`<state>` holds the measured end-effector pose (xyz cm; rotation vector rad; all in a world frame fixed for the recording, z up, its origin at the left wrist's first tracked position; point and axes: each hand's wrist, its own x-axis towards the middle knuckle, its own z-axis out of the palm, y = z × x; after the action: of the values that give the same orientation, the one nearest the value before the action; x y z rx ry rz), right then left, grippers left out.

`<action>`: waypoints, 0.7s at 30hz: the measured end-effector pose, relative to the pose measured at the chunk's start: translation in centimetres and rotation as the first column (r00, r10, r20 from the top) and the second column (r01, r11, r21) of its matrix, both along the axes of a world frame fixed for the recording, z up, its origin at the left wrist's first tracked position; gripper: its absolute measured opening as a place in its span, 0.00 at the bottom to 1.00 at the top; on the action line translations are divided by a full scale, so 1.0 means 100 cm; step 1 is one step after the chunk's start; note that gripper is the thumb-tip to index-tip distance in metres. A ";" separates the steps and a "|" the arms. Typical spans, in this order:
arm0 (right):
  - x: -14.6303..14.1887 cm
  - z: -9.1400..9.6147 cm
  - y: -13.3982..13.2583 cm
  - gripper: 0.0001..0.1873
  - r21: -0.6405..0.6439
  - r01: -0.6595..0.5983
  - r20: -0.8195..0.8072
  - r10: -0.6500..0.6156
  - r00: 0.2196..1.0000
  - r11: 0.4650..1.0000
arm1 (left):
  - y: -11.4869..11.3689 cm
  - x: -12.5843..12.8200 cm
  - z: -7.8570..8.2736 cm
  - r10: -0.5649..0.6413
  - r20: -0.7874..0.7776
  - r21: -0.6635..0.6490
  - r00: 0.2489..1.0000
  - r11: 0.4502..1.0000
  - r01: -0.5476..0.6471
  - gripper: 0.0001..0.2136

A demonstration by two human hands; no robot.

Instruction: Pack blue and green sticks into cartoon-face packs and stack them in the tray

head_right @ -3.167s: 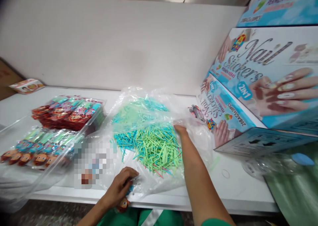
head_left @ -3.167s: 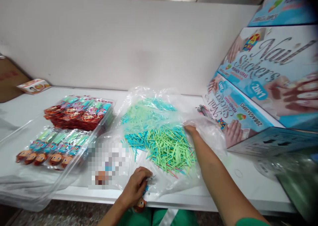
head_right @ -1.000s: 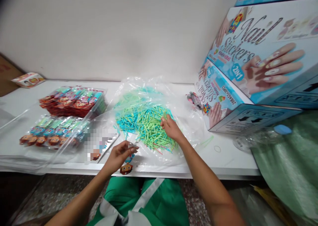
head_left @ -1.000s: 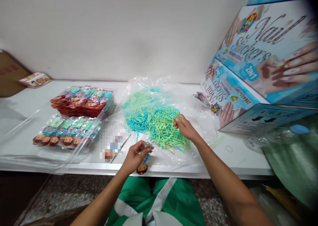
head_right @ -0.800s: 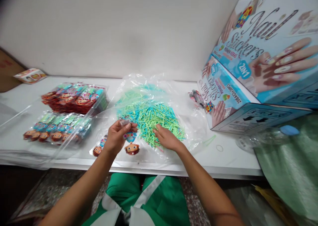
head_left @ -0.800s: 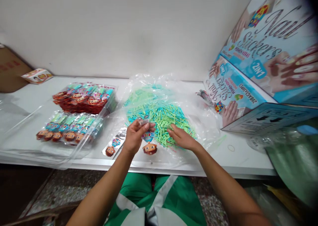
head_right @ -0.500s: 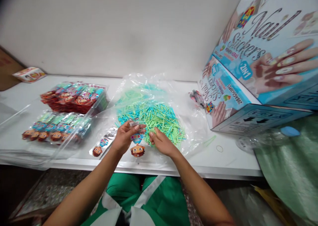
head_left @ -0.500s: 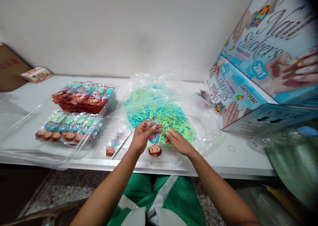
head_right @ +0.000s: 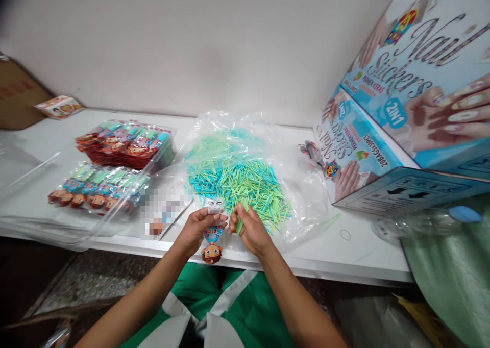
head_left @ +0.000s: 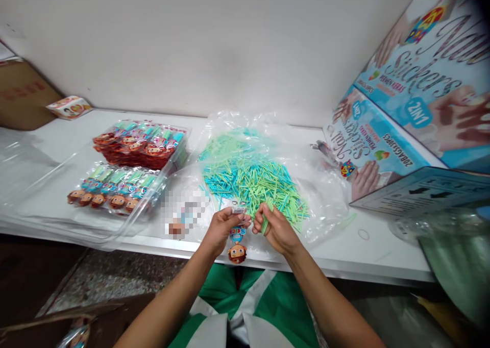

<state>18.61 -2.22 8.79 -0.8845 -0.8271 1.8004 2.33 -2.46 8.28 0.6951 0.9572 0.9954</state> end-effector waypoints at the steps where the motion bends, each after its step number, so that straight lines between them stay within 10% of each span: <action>1: -0.001 0.001 0.000 0.15 0.024 0.024 0.033 -0.024 0.999 0.999 | 0.000 0.000 0.000 -0.003 -0.005 0.005 1.000 1.000 0.003 0.15; 7: -0.023 0.007 -0.007 0.16 0.314 0.257 0.259 -0.343 0.903 0.914 | -0.010 0.012 -0.010 -0.088 -0.118 -0.104 0.989 0.992 0.075 0.13; 16: -0.010 0.000 -0.026 0.13 0.359 -0.128 0.763 -0.212 0.611 0.924 | -0.020 -0.006 -0.025 -0.113 -0.084 -0.194 0.990 0.976 0.095 0.15; 21: 0.003 0.002 -0.015 0.13 0.282 -0.489 0.919 -0.086 0.385 0.825 | -0.021 -0.023 -0.024 -0.082 -0.085 -0.120 0.993 0.990 0.071 0.15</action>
<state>18.92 -3.74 8.96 -1.4418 -2.1354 0.9948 0.02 -4.60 5.89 0.6780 1.0512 0.8396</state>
